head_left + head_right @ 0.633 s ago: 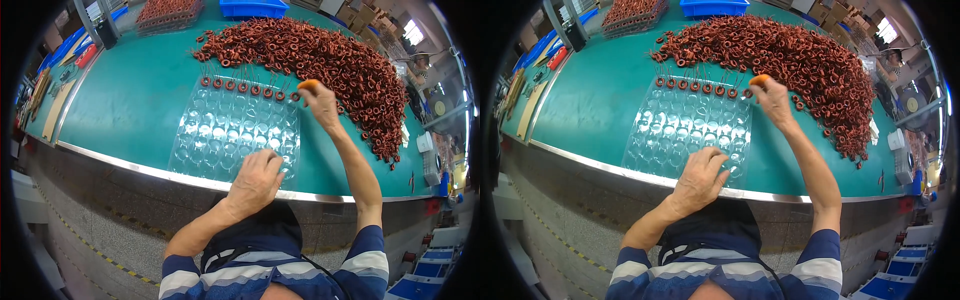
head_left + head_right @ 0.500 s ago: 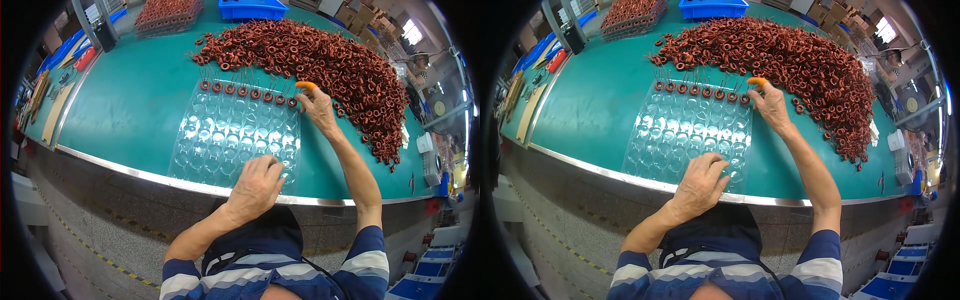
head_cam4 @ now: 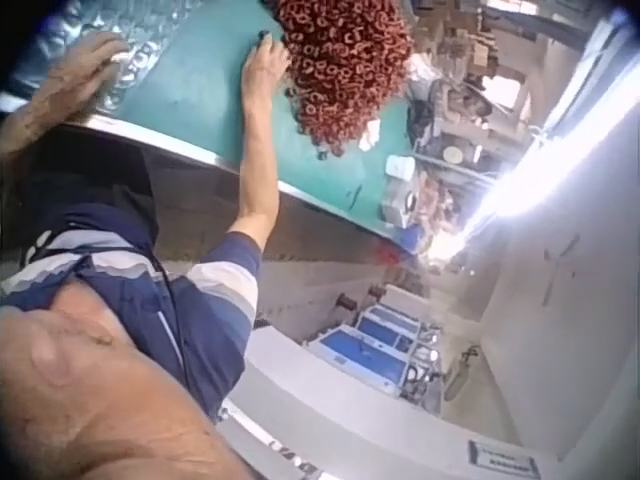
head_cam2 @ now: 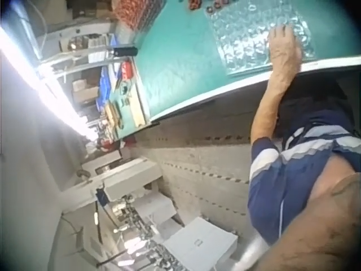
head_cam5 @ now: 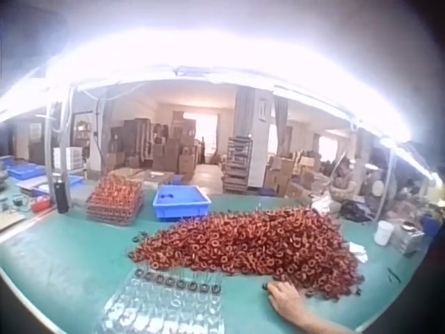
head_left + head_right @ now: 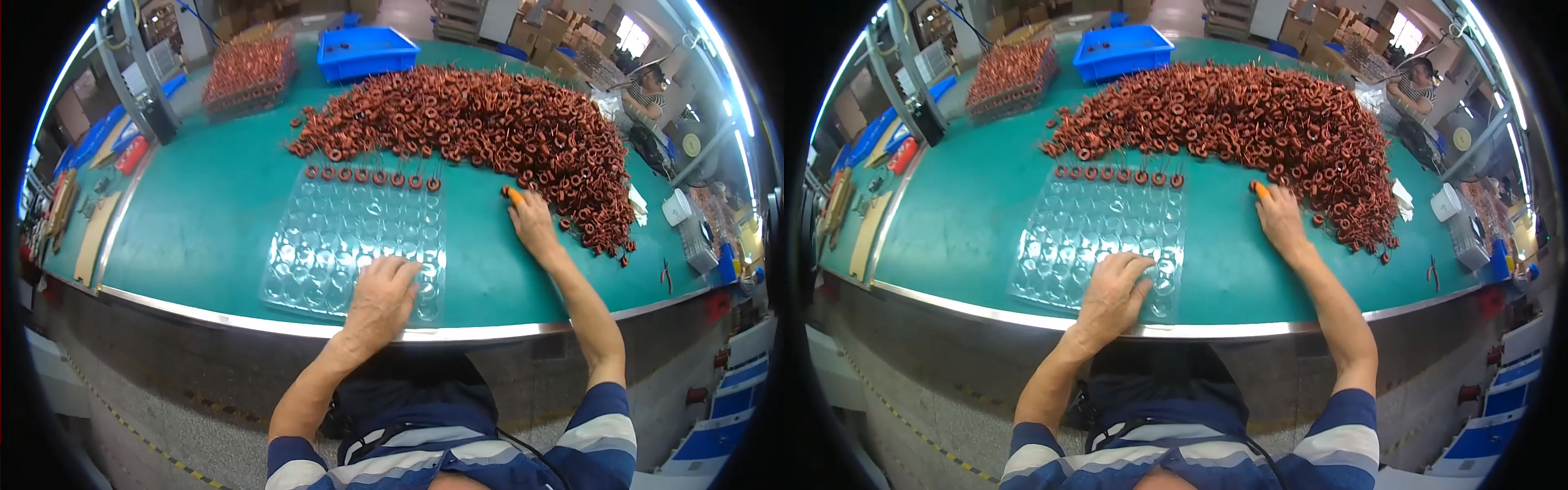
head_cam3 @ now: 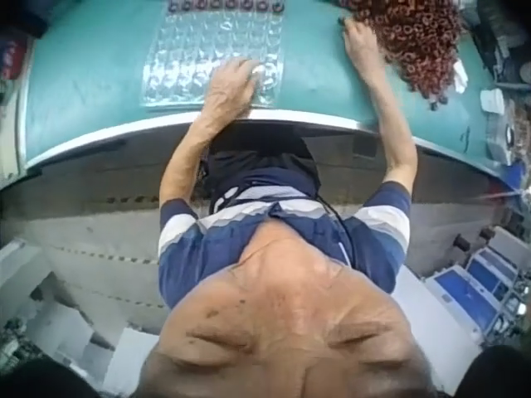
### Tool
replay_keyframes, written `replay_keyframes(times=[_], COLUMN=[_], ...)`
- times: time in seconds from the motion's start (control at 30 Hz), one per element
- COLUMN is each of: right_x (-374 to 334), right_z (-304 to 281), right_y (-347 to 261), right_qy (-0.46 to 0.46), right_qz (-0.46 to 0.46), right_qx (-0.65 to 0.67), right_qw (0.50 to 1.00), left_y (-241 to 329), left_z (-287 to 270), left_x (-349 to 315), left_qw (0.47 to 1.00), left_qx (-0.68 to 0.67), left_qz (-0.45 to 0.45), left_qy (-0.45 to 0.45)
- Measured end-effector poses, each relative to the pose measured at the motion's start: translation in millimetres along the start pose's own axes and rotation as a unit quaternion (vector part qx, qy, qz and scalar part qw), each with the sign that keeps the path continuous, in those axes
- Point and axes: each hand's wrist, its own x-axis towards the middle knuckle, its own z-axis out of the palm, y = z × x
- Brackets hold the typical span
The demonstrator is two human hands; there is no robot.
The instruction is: Sorting and placing copper toroidal inductors into a plastic tray for inspection or packaging.
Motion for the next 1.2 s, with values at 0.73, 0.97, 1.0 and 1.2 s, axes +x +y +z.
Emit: replay_keyframes(times=[0.73,0.97,1.0,1.2], right_x=[-5.3,-11.8,-14.7,-20.5], right_z=[-28.4,-97.6,-98.9,-108.7], right_y=[-8.4,-73.8,-82.0,-127.6], right_qy=[0.152,0.08,0.072,-0.001], right_qz=[0.24,0.286,0.267,0.24], right_qx=[0.283,0.555,0.594,0.615], right_qw=[0.916,0.777,0.755,0.751], left_y=[159.2,77.2,73.2,59.4], left_z=[-91.5,-4.4,7.5,42.9], left_x=[18.9,41.2,46.7,48.1], left_qw=[0.832,0.948,0.947,0.895], left_qx=[-0.449,-0.309,-0.304,-0.433], left_qz=[0.322,-0.072,-0.099,-0.096], left_qy=[-0.045,-0.017,-0.028,-0.057])
